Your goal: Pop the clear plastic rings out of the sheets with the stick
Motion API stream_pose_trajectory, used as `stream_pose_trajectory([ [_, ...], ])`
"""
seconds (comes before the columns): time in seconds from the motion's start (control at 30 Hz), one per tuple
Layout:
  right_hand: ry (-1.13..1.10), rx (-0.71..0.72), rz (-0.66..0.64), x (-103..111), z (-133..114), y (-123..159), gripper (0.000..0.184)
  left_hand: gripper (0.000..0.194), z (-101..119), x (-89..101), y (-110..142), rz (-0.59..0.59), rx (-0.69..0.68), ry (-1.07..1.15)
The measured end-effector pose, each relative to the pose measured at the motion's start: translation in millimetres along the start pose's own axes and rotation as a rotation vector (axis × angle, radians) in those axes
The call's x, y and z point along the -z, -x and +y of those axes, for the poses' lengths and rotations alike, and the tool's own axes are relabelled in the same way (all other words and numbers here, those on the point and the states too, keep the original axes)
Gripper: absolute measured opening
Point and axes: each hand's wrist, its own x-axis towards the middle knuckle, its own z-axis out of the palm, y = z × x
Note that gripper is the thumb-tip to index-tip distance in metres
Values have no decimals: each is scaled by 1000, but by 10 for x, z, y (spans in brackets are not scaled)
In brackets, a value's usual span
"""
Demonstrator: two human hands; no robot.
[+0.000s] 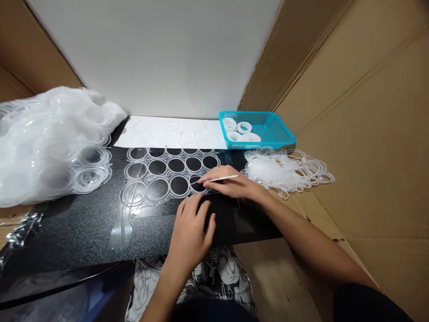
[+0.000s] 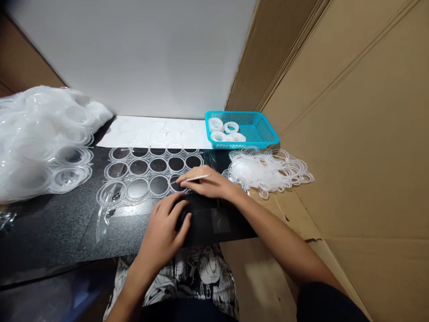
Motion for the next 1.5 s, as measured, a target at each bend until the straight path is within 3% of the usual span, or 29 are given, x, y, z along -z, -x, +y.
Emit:
stream_pose_trajectory([
  [0.1, -94, -97, 8, -185, 47, 129, 24, 28, -44, 34, 64, -39, 5, -82],
  [0.23, -185, -190, 44, -200, 34, 141, 18, 31, -48, 23, 83, -61, -7, -132],
  [1.1, -170, -137, 55, -221, 62, 143, 17, 29, -12, 17, 61, -77, 9, -180],
  [1.27, -11, 44, 50, -244, 65, 140, 20, 33, -8, 4, 17, -92, 40, -186],
  [1.4, 341, 321, 108, -321, 167, 169, 25, 39, -1, -16, -15, -103, 84, -192],
  [1.5, 602, 414, 148, -358, 215, 148, 27, 39, 8, -24, -3, -102, 79, -220],
])
